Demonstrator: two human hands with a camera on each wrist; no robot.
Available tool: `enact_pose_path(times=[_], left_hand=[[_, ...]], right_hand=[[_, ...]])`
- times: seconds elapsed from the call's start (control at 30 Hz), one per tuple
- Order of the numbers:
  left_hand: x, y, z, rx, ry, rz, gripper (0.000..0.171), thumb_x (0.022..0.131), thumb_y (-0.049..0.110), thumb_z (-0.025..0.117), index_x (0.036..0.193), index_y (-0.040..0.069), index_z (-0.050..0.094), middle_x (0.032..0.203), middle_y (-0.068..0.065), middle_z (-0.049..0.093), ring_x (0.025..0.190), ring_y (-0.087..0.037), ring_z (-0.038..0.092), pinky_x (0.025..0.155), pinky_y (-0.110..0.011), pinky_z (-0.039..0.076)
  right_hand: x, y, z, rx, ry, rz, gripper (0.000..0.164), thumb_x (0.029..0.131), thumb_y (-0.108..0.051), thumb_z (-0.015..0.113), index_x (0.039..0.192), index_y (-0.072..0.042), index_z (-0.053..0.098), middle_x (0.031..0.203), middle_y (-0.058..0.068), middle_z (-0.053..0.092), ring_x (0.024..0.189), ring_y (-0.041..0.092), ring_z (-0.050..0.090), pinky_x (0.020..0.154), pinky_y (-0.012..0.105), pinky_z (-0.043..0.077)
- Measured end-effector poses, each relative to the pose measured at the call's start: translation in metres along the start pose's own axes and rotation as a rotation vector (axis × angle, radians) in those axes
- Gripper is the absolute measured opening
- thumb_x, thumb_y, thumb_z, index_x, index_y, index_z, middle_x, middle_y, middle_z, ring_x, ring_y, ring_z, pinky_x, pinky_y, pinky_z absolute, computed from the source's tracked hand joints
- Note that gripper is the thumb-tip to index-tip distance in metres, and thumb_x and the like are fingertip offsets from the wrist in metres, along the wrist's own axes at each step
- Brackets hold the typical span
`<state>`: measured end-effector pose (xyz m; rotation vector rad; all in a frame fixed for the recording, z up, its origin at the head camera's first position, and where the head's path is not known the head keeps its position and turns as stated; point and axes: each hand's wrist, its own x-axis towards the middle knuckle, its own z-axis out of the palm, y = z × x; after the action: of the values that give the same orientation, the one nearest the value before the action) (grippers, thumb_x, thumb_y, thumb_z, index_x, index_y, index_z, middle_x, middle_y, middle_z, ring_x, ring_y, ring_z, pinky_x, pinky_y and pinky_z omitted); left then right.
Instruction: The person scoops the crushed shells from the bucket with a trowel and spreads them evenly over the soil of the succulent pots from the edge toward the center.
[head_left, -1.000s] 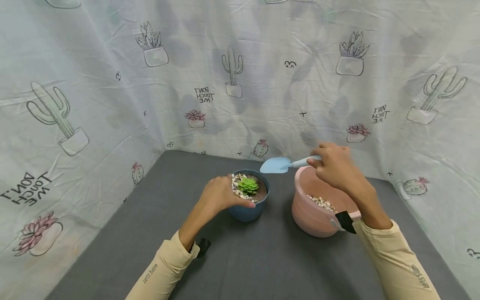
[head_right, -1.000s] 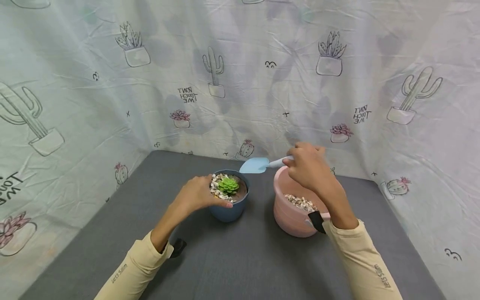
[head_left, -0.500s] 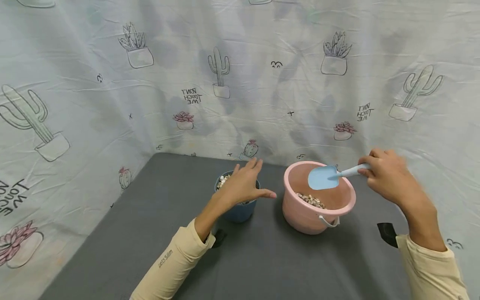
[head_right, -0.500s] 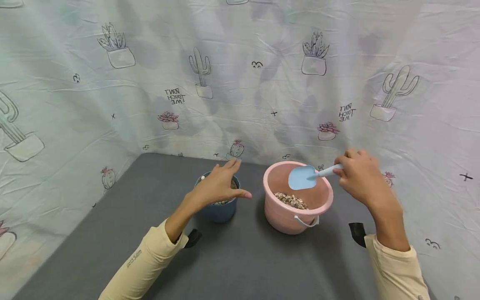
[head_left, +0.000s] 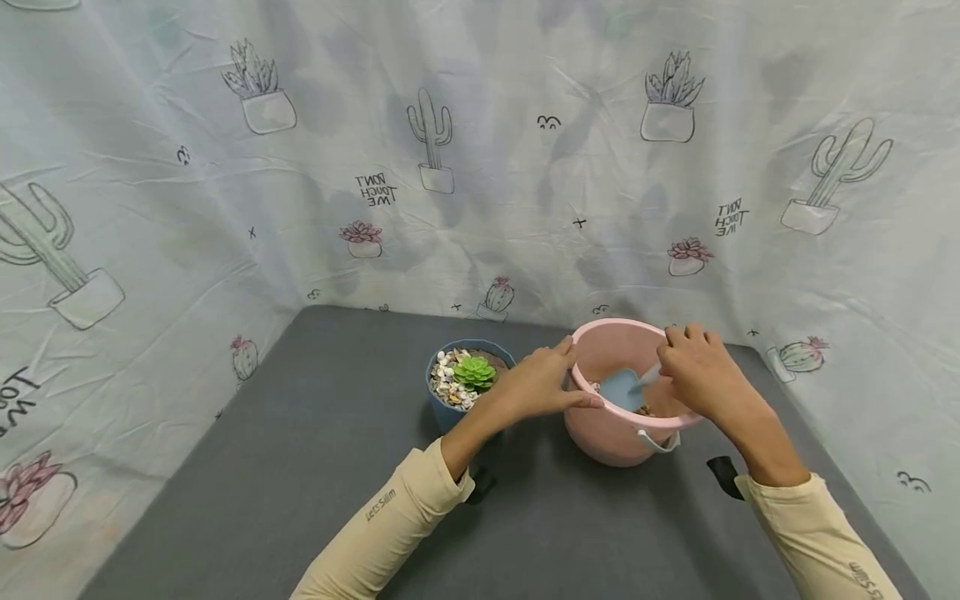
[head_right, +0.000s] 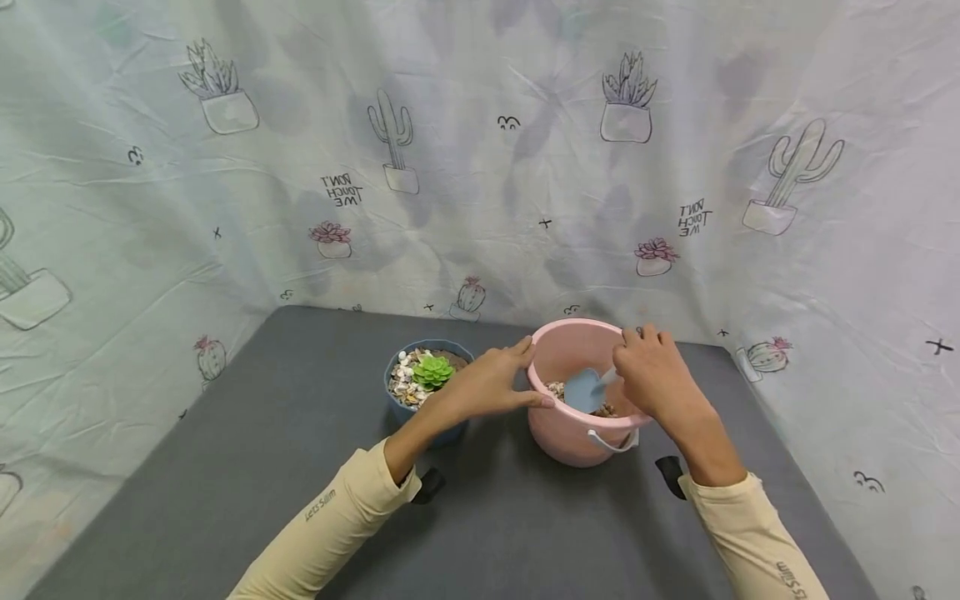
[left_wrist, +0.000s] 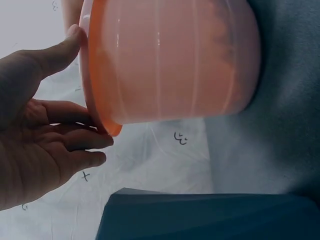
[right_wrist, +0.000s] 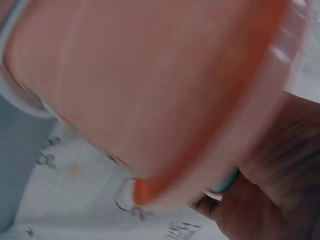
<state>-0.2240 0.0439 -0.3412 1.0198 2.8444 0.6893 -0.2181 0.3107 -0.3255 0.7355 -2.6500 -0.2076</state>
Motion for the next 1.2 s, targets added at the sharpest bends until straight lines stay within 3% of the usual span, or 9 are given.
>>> enact_pose_path(times=[0.1, 0.2, 0.33, 0.6, 0.7, 0.77, 0.87, 1.0, 1.2], left_hand=[[0.000, 0.000, -0.001, -0.007, -0.004, 0.014, 0.092, 0.094, 0.054, 0.073, 0.160, -0.001, 0.039, 0.156, -0.023, 0.052, 0.084, -0.020, 0.070, 0.065, -0.022, 0.044], [0.000, -0.002, -0.002, -0.028, -0.011, 0.009, 0.095, 0.094, 0.052, 0.075, 0.160, -0.003, 0.036, 0.124, -0.019, 0.066, 0.053, -0.010, 0.049, 0.053, -0.019, 0.036], [0.000, -0.002, -0.003, -0.042, -0.020, 0.002, 0.095, 0.094, 0.050, 0.076, 0.161, -0.003, 0.034, 0.105, -0.015, 0.064, 0.044, -0.003, 0.034, 0.048, -0.018, 0.030], [0.000, -0.003, -0.002, -0.031, -0.014, 0.009, 0.089, 0.095, 0.050, 0.075, 0.159, -0.001, 0.041, 0.148, -0.026, 0.057, 0.048, -0.005, 0.043, 0.057, -0.019, 0.038], [0.000, -0.003, -0.001, -0.024, -0.017, 0.013, 0.090, 0.095, 0.051, 0.075, 0.160, 0.000, 0.039, 0.147, -0.025, 0.058, 0.052, -0.013, 0.053, 0.058, -0.022, 0.043], [0.001, -0.003, 0.001, -0.003, -0.012, 0.011, 0.091, 0.095, 0.054, 0.073, 0.160, 0.001, 0.039, 0.154, -0.023, 0.054, 0.068, -0.017, 0.067, 0.067, -0.023, 0.050], [0.000, -0.004, 0.002, 0.001, -0.012, 0.003, 0.093, 0.095, 0.056, 0.072, 0.162, 0.002, 0.035, 0.160, -0.022, 0.048, 0.078, -0.022, 0.072, 0.076, -0.027, 0.054], [-0.001, -0.005, 0.003, 0.001, -0.009, 0.008, 0.094, 0.096, 0.056, 0.071, 0.163, 0.004, 0.033, 0.166, -0.022, 0.040, 0.057, -0.017, 0.057, 0.071, -0.028, 0.051], [-0.003, -0.006, 0.003, 0.018, 0.002, 0.011, 0.095, 0.095, 0.058, 0.071, 0.164, 0.005, 0.033, 0.169, -0.021, 0.034, 0.063, -0.017, 0.061, 0.072, -0.028, 0.050]], right_hand=[[0.003, -0.002, 0.003, 0.056, -0.094, 0.018, 0.016, 0.086, -0.003, 0.081, 0.077, -0.005, 0.068, 0.084, 0.011, 0.056, 0.077, 0.031, 0.050, 0.066, 0.042, 0.038], [0.006, -0.002, 0.006, 0.117, -0.163, 0.024, 0.012, 0.089, -0.005, 0.078, 0.079, -0.006, 0.072, 0.084, 0.009, 0.060, 0.078, 0.031, 0.052, 0.069, 0.046, 0.042], [0.008, -0.001, 0.008, 0.179, -0.187, 0.027, 0.011, 0.091, -0.008, 0.077, 0.080, -0.009, 0.076, 0.080, 0.005, 0.064, 0.075, 0.028, 0.056, 0.074, 0.054, 0.046], [0.006, 0.000, 0.010, 0.311, -0.187, 0.076, 0.018, 0.092, -0.007, 0.071, 0.076, -0.013, 0.076, 0.074, -0.002, 0.072, 0.071, 0.019, 0.057, 0.066, 0.043, 0.038], [0.004, 0.002, 0.007, 0.356, -0.187, 0.107, 0.017, 0.093, -0.007, 0.070, 0.078, -0.013, 0.076, 0.071, -0.003, 0.069, 0.069, 0.016, 0.055, 0.066, 0.039, 0.034], [0.002, 0.005, 0.004, 0.385, -0.179, 0.128, 0.018, 0.093, -0.006, 0.070, 0.078, -0.013, 0.076, 0.069, -0.004, 0.064, 0.068, 0.015, 0.051, 0.064, 0.035, 0.032], [-0.002, 0.013, -0.002, 0.415, -0.145, 0.151, 0.014, 0.093, -0.005, 0.070, 0.082, -0.009, 0.078, 0.073, 0.002, 0.066, 0.069, 0.014, 0.051, 0.064, 0.033, 0.034], [-0.008, 0.025, -0.009, 0.453, -0.098, 0.183, 0.012, 0.093, -0.002, 0.069, 0.094, 0.002, 0.080, 0.084, 0.011, 0.074, 0.069, 0.014, 0.054, 0.061, 0.030, 0.039], [-0.019, 0.039, -0.019, 0.510, -0.065, 0.245, 0.014, 0.096, 0.001, 0.068, 0.100, 0.010, 0.078, 0.092, 0.020, 0.075, 0.070, 0.014, 0.052, 0.057, 0.025, 0.039]])
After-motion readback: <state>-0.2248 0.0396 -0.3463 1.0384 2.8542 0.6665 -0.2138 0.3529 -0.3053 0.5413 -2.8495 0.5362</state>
